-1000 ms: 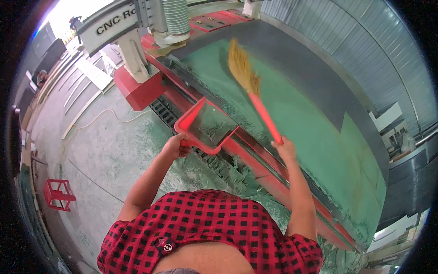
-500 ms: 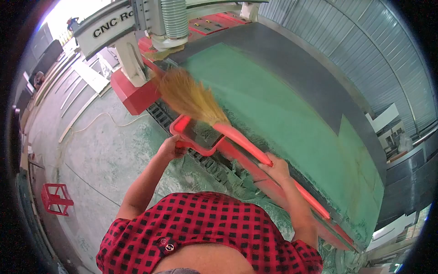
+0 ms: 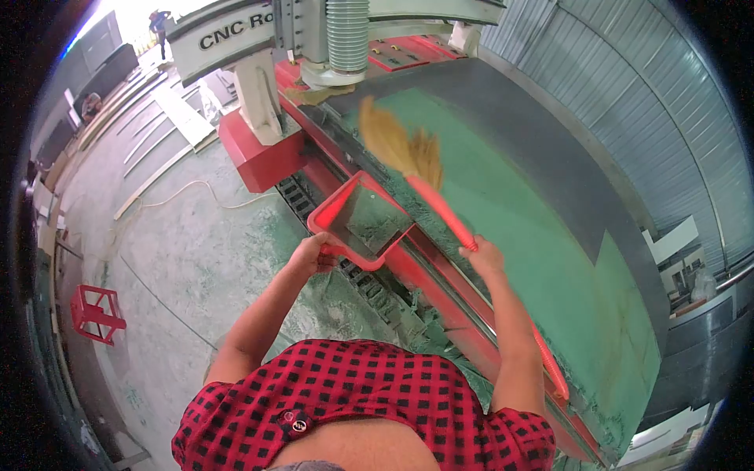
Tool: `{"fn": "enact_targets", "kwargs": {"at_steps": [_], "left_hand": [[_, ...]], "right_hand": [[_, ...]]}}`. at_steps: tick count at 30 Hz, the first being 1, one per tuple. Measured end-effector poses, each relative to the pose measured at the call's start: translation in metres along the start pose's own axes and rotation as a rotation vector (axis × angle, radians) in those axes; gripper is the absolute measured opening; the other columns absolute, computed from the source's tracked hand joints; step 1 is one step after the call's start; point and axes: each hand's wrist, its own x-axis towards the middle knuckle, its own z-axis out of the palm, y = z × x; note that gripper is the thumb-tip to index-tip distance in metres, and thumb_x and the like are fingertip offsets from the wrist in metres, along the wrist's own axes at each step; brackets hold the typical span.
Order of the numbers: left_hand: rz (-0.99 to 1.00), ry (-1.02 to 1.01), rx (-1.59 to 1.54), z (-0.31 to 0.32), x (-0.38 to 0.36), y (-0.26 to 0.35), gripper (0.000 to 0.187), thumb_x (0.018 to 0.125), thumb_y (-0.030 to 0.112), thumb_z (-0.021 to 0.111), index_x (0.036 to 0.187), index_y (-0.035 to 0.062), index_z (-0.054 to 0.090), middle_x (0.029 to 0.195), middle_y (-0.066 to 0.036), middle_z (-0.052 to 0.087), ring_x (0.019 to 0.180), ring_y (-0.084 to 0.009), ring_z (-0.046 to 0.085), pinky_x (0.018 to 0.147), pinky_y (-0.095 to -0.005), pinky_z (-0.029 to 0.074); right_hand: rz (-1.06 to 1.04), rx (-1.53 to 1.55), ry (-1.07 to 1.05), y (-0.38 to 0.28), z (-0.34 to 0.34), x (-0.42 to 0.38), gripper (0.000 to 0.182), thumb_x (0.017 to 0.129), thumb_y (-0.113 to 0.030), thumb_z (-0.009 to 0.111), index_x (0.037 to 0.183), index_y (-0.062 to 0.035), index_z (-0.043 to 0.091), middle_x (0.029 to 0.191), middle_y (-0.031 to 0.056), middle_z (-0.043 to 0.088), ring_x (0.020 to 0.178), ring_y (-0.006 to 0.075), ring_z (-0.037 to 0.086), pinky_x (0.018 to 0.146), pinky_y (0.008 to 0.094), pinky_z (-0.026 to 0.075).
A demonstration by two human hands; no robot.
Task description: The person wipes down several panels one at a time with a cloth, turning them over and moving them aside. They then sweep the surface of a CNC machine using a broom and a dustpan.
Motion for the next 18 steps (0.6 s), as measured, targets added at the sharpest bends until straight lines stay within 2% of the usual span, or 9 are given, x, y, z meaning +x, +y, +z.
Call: {"fn": "enact_targets", "kwargs": {"at_steps": [2, 5, 8, 11, 14, 18], "left_hand": [[-0.019, 0.026, -0.016, -0.001, 0.003, 0.001, 0.025, 0.073, 0.027, 0.055, 0.079, 0.0041, 0.062, 0.063, -0.010, 0.058, 0.050, -0.0220, 0.058, 0.048, -0.0354, 0.049], [-0.020, 0.013, -0.021, -0.005, 0.010, 0.003, 0.024, 0.073, 0.027, 0.054, 0.079, 0.0054, 0.062, 0.064, -0.009, 0.059, 0.051, -0.0210, 0.058, 0.048, -0.0349, 0.049], [-0.002, -0.008, -0.012, -0.010, 0.016, 0.003, 0.023, 0.075, 0.028, 0.053, 0.079, 0.0073, 0.062, 0.065, -0.007, 0.059, 0.052, -0.0195, 0.058, 0.048, -0.0345, 0.049], [0.000, -0.002, -0.030, -0.013, 0.017, 0.002, 0.023, 0.077, 0.029, 0.052, 0.080, 0.0087, 0.062, 0.065, -0.006, 0.059, 0.053, -0.0180, 0.058, 0.048, -0.0341, 0.049], [-0.016, 0.007, -0.007, -0.014, 0.015, 0.002, 0.023, 0.078, 0.029, 0.051, 0.081, 0.0092, 0.062, 0.065, -0.006, 0.059, 0.052, -0.0176, 0.058, 0.048, -0.0336, 0.049], [-0.005, -0.045, 0.055, -0.017, 0.032, -0.010, 0.025, 0.078, 0.034, 0.052, 0.081, 0.0095, 0.058, 0.066, -0.005, 0.060, 0.054, -0.0182, 0.059, 0.049, -0.0333, 0.047]], "right_hand": [[-0.040, -0.040, -0.068, -0.010, 0.003, -0.018, 0.048, 0.074, -0.043, 0.065, 0.109, -0.0112, 0.057, 0.095, 0.0172, 0.063, 0.091, 0.0351, 0.059, 0.080, 0.0433, 0.046], [-0.128, -0.024, -0.032, -0.013, 0.003, -0.045, 0.055, 0.073, -0.045, 0.064, 0.116, -0.0112, 0.055, 0.100, 0.0187, 0.062, 0.095, 0.0347, 0.058, 0.084, 0.0427, 0.045], [-0.122, -0.025, -0.097, -0.022, -0.012, -0.072, 0.058, 0.074, -0.046, 0.063, 0.120, -0.0110, 0.053, 0.103, 0.0188, 0.061, 0.096, 0.0349, 0.058, 0.084, 0.0425, 0.045], [-0.145, 0.052, -0.060, -0.023, -0.015, -0.087, 0.057, 0.076, -0.046, 0.061, 0.120, -0.0104, 0.053, 0.104, 0.0188, 0.061, 0.096, 0.0357, 0.058, 0.084, 0.0428, 0.045], [-0.180, 0.118, -0.023, -0.053, -0.039, -0.082, 0.057, 0.078, -0.046, 0.059, 0.121, -0.0098, 0.051, 0.104, 0.0191, 0.061, 0.096, 0.0362, 0.058, 0.082, 0.0432, 0.045], [-0.301, 0.024, 0.003, -0.103, -0.076, -0.036, 0.051, 0.080, -0.044, 0.056, 0.119, -0.0114, 0.049, 0.098, 0.0178, 0.062, 0.093, 0.0359, 0.058, 0.079, 0.0441, 0.045]]}}
